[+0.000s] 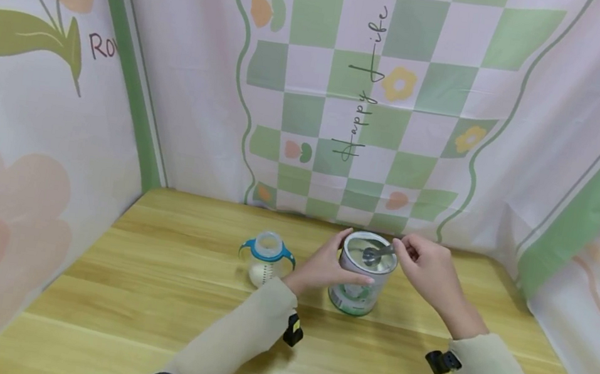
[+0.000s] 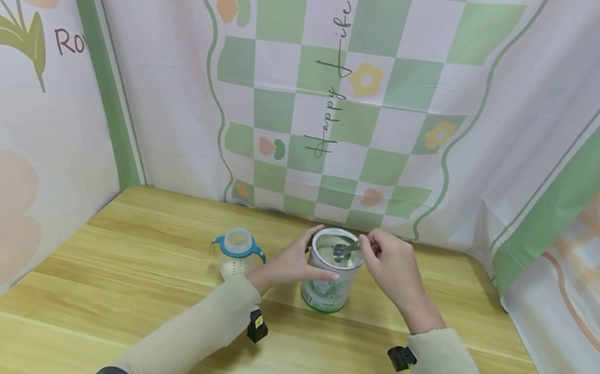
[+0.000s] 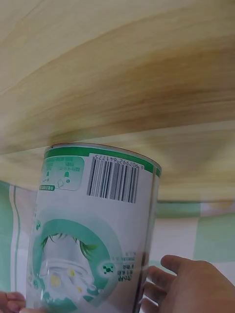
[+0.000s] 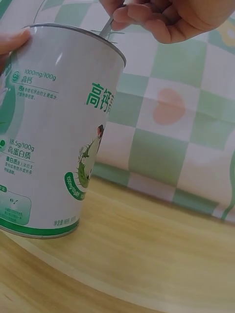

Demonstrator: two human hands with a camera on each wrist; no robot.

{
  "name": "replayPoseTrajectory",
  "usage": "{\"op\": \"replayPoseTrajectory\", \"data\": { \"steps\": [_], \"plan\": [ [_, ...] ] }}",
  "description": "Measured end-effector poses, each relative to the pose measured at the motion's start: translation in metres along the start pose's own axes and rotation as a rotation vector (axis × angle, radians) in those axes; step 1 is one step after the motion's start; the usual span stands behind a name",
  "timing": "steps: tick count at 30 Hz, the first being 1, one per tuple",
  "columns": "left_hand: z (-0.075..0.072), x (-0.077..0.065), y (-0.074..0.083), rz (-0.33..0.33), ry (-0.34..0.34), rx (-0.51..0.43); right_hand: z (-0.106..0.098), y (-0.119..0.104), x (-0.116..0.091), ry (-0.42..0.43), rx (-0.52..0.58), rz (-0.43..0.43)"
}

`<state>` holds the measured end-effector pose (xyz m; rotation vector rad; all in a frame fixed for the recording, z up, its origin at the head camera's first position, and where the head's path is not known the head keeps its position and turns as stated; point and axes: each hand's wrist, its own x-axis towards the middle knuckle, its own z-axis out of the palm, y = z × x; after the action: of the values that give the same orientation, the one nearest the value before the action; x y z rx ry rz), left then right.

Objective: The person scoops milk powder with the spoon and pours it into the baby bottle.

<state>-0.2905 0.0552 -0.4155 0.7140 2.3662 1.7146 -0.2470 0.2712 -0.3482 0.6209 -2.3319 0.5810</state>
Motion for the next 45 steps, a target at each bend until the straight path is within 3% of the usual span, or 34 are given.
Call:
{"op": "replayPoseTrajectory", "data": {
  "steps": [7,15,24,30,36,45],
  "plan": [
    [0.003,0.0,0.0,-0.022,-0.018,-0.077,0.001,-0.001,0.004,-0.03,-0.047,-0.092],
    [0.002,-0.001,0.0,-0.008,-0.03,-0.089,-0.003,-0.007,0.01,-0.147,-0.036,-0.132],
    [0.002,0.001,-0.003,0.018,-0.061,-0.127,-0.004,-0.013,0.018,-0.383,0.03,-0.108],
    [0.002,0.003,-0.004,0.026,-0.083,-0.144,-0.004,-0.018,0.023,-0.49,0.086,-0.08],
    [0.002,0.002,-0.005,0.011,-0.085,-0.145,-0.003,-0.02,0.024,-0.537,0.162,-0.007],
    [0.001,0.001,-0.004,0.02,-0.105,-0.166,-0.001,-0.013,0.019,-0.531,0.216,0.069]
  ]
}}
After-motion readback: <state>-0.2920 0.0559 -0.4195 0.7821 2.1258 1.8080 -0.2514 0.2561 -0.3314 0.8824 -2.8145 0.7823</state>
